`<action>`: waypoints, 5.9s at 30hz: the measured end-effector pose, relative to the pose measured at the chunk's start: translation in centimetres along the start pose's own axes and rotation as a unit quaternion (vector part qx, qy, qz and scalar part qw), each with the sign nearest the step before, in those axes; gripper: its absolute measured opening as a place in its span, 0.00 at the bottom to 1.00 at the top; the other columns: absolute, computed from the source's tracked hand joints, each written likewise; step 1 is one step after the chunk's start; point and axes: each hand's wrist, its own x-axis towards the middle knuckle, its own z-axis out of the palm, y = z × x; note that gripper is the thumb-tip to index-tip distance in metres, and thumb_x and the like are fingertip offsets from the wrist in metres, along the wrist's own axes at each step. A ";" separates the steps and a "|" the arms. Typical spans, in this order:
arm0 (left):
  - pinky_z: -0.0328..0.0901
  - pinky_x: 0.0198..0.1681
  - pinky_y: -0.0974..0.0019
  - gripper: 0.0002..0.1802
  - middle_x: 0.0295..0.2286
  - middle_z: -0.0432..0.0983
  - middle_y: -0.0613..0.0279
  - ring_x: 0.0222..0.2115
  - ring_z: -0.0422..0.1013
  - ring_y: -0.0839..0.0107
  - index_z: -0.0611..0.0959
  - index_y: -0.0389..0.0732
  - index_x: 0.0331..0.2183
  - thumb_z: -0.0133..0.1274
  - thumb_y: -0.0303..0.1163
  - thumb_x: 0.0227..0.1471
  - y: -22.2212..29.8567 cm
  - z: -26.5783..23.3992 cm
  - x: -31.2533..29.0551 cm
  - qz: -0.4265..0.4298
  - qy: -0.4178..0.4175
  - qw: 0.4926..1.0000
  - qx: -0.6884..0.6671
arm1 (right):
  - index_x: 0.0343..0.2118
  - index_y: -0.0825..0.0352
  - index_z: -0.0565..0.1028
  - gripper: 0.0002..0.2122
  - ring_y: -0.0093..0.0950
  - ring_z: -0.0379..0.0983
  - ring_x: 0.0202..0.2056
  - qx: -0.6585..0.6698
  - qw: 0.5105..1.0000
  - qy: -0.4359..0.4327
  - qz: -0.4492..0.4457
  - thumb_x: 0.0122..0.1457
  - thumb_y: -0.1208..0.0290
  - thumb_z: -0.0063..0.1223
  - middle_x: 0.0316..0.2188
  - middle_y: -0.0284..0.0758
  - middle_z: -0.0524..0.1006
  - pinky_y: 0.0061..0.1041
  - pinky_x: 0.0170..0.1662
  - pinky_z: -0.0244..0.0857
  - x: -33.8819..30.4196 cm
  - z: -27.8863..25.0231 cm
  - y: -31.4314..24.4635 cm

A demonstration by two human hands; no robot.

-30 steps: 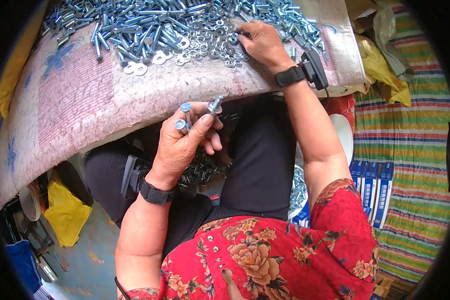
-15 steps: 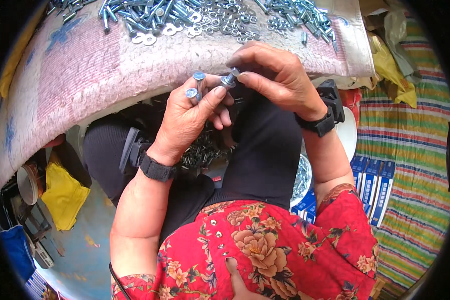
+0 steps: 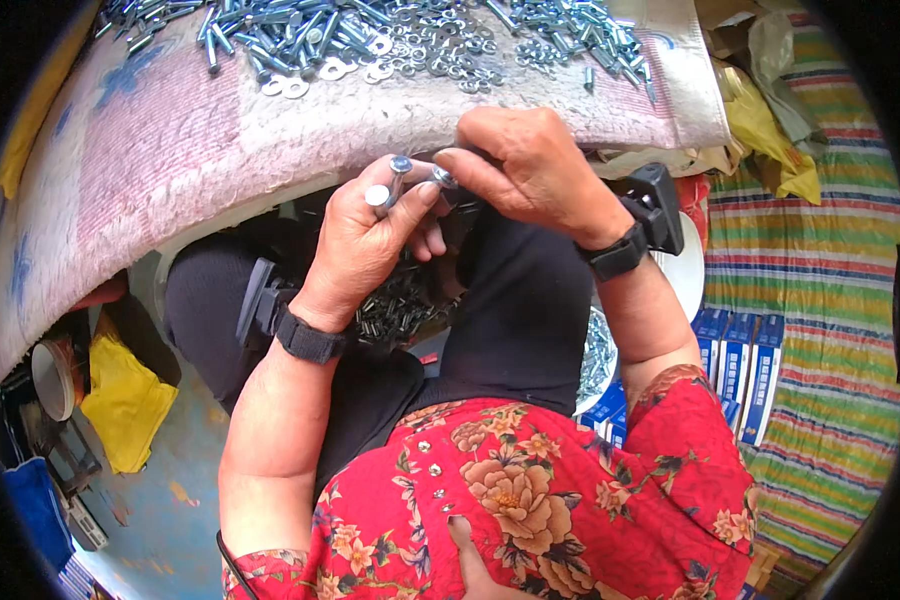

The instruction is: Assembling washers and nuts onto metal bolts.

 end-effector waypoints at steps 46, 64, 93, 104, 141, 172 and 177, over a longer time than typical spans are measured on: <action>0.68 0.24 0.76 0.14 0.25 0.74 0.57 0.22 0.73 0.71 0.75 0.33 0.38 0.48 0.33 0.52 0.6 -0.7 -0.4 -0.015 0.038 0.997 -0.065 | 0.38 0.69 0.71 0.11 0.21 0.71 0.29 0.324 0.911 0.194 0.166 0.50 0.78 0.50 0.27 0.36 0.74 0.19 0.33 0.63 -2.4 1.1 -3.0; 0.65 0.35 0.73 0.19 0.38 0.70 0.62 0.35 0.68 0.76 0.71 0.38 0.46 0.41 0.37 0.55 0.7 0.1 -0.4 -0.056 -0.016 0.989 0.135 | 0.22 0.68 0.74 0.04 0.28 0.68 0.21 0.224 0.942 0.209 0.139 0.45 0.75 0.56 0.19 0.36 0.70 0.22 0.25 0.61 -4.6 3.9 -1.8; 0.51 0.17 0.80 0.12 0.16 0.65 0.72 0.15 0.58 0.85 0.76 0.36 0.35 0.43 0.34 0.54 -0.7 1.1 0.3 -0.119 -0.052 0.984 0.118 | 0.36 0.64 0.75 0.17 0.34 0.73 0.23 -0.261 0.895 0.158 0.326 0.45 0.59 0.55 0.19 0.40 0.74 0.28 0.28 0.65 -4.9 -0.2 17.6; 0.52 0.18 0.82 0.13 0.21 0.67 0.73 0.18 0.60 0.86 0.73 0.39 0.40 0.43 0.35 0.54 -1.0 1.0 0.2 -0.106 -0.024 0.991 0.072 | 0.34 0.72 0.67 0.07 0.20 0.72 0.28 0.479 0.818 0.224 0.227 0.53 0.77 0.49 0.26 0.35 0.75 0.16 0.30 0.66 -4.6 1.7 1.7; 0.47 0.17 0.81 0.12 0.18 0.60 0.73 0.16 0.52 0.84 0.74 0.37 0.38 0.44 0.34 0.53 -0.9 -0.8 0.1 -0.069 0.046 0.977 -0.199 | 0.23 0.67 0.76 0.08 0.27 0.72 0.20 0.057 0.957 0.236 0.157 0.49 0.67 0.53 0.17 0.40 0.73 0.23 0.25 0.63 2.6 0.5 11.2; 0.46 0.10 0.82 0.12 0.19 0.58 0.70 0.14 0.50 0.84 0.71 0.36 0.32 0.43 0.36 0.54 0.2 -0.3 0.1 -0.089 0.080 0.970 -0.211 | 0.31 0.67 0.74 0.09 0.36 0.72 0.30 -0.089 0.985 0.006 0.145 0.47 0.69 0.51 0.27 0.41 0.75 0.30 0.34 0.65 5.1 1.7 15.9; 0.47 0.10 0.81 0.11 0.18 0.59 0.68 0.13 0.52 0.83 0.70 0.37 0.32 0.41 0.35 0.54 0.2 -0.5 0.1 -0.094 0.064 0.960 -0.255 | 0.29 0.69 0.74 0.09 0.32 0.72 0.29 -0.071 0.991 0.017 0.113 0.48 0.69 0.52 0.26 0.40 0.75 0.26 0.33 0.64 4.6 1.5 16.1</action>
